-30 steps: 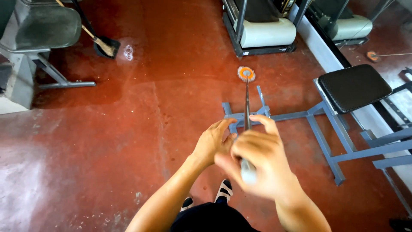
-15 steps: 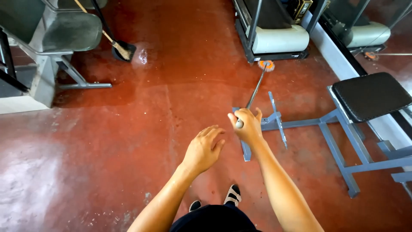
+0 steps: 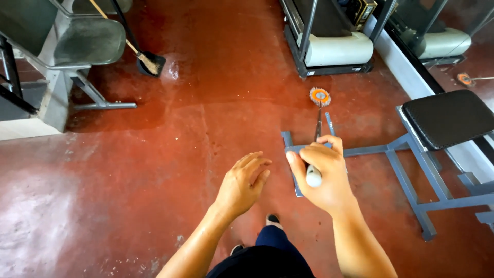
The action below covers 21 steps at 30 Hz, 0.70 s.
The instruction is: Mopping the red floor in a gym area using a circular spin mop.
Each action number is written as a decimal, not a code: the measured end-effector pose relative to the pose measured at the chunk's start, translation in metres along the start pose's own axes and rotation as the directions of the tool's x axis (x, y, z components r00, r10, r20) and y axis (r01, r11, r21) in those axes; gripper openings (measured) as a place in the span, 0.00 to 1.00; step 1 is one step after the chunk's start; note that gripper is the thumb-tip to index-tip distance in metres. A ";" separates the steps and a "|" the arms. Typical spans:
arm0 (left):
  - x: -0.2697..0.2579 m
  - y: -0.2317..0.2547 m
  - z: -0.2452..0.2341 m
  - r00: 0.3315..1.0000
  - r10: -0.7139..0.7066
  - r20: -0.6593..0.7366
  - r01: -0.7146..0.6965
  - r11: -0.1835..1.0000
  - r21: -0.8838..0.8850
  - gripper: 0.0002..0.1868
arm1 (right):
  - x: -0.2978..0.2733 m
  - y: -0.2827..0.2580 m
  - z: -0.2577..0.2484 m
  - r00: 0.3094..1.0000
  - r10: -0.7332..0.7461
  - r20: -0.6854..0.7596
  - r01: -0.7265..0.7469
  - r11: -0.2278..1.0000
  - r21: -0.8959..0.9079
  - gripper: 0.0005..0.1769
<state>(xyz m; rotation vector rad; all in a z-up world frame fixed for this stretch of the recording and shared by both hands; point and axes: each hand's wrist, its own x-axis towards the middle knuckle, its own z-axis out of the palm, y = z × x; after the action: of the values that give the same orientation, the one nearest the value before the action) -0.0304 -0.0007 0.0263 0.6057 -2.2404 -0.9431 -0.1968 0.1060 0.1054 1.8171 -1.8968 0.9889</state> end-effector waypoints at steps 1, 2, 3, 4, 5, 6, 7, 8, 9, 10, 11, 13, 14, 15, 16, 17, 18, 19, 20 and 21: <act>0.005 0.000 0.003 1.000 0.015 -0.009 -0.015 1.000 0.000 0.11 | 0.005 0.001 -0.001 1.000 -0.001 -0.007 0.001 0.998 0.061 0.22; 0.010 0.000 0.006 0.999 0.031 -0.018 -0.031 1.000 0.000 0.11 | 0.010 0.003 -0.002 1.000 -0.001 -0.013 0.002 0.993 0.121 0.24; 0.015 -0.001 0.008 0.999 0.033 -0.019 -0.033 0.999 0.000 0.11 | 0.015 0.009 0.004 1.000 -0.002 -0.015 0.004 0.993 0.121 0.24; 0.021 -0.001 0.010 0.999 0.029 -0.025 -0.030 0.999 -0.020 0.10 | 0.021 0.016 0.010 0.998 -0.005 -0.057 0.013 0.991 0.132 0.25; 0.027 -0.001 0.012 0.999 0.025 -0.032 -0.026 0.999 -0.038 0.10 | 0.027 0.023 0.016 0.995 -0.010 -0.099 0.024 0.989 0.145 0.25; 0.035 -0.005 0.014 0.999 0.025 -0.036 -0.027 0.999 -0.037 0.10 | 0.028 0.043 0.030 0.995 -0.013 -0.101 0.028 0.989 0.146 0.25; 0.042 -0.010 0.015 0.999 0.022 -0.036 -0.023 0.999 -0.034 0.09 | 0.029 0.063 0.045 0.995 0.001 -0.103 0.010 0.994 0.106 0.25; 0.050 -0.015 0.017 0.999 0.018 -0.036 -0.019 0.999 -0.032 0.09 | 0.029 0.084 0.061 0.994 0.015 -0.107 -0.008 0.998 0.065 0.25; 0.058 -0.019 0.020 0.999 0.017 -0.037 -0.018 0.999 -0.030 0.09 | 0.025 0.109 0.080 0.994 0.015 -0.107 -0.008 0.998 0.067 0.25; 0.066 -0.023 0.023 0.999 0.014 -0.036 -0.015 1.000 -0.014 0.08 | 0.021 0.134 0.098 0.993 0.050 -0.106 -0.050 0.999 0.003 0.24; 0.075 -0.028 0.026 0.999 0.015 -0.038 -0.015 1.000 0.003 0.08 | 0.018 0.159 0.117 0.990 0.083 -0.111 -0.090 0.994 -0.062 0.23; 0.097 -0.039 0.036 0.999 0.026 -0.040 -0.026 1.000 -0.008 0.07 | -0.006 0.227 0.164 0.991 0.118 -0.070 -0.126 0.983 -0.130 0.18; 0.107 -0.044 0.042 0.999 0.032 -0.039 -0.033 0.999 -0.022 0.07 | -0.021 0.260 0.188 0.987 0.159 -0.026 -0.161 0.966 -0.201 0.14; 0.119 -0.045 0.045 0.999 0.035 -0.036 -0.036 0.999 -0.022 0.07 | -0.018 0.259 0.188 0.987 0.161 -0.029 -0.164 0.966 -0.202 0.14; 0.132 -0.047 0.049 0.998 0.045 -0.042 -0.047 0.998 -0.042 0.06 | -0.014 0.259 0.188 0.992 0.122 0.038 -0.117 0.986 -0.122 0.12; 0.148 -0.049 0.052 0.997 0.058 -0.051 -0.061 0.996 -0.064 0.05 | -0.007 0.261 0.188 0.992 0.073 0.100 -0.070 0.997 -0.041 0.11; 0.163 -0.051 0.056 0.997 0.064 -0.052 -0.068 0.996 -0.064 0.05 | -0.001 0.271 0.195 0.993 0.072 0.095 -0.068 0.997 -0.045 0.11; 0.171 -0.051 0.063 0.994 0.095 -0.050 -0.099 0.992 -0.073 0.05 | -0.003 0.279 0.199 0.987 0.078 0.138 -0.071 0.996 -0.056 0.09; 0.178 -0.051 0.069 0.991 0.126 -0.048 -0.130 0.988 -0.082 0.05 | -0.006 0.286 0.204 0.980 0.085 0.180 -0.074 0.995 -0.067 0.08; 0.186 -0.049 0.074 0.992 0.121 -0.047 -0.125 0.988 -0.085 0.05 | 0.002 0.286 0.191 0.979 0.087 0.185 -0.075 0.995 -0.067 0.08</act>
<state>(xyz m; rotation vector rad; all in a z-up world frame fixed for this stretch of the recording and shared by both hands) -0.2034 -0.1118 0.0167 0.4381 -2.1604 -0.9528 -0.4317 -0.0408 -0.0990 1.8699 -2.1033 0.8007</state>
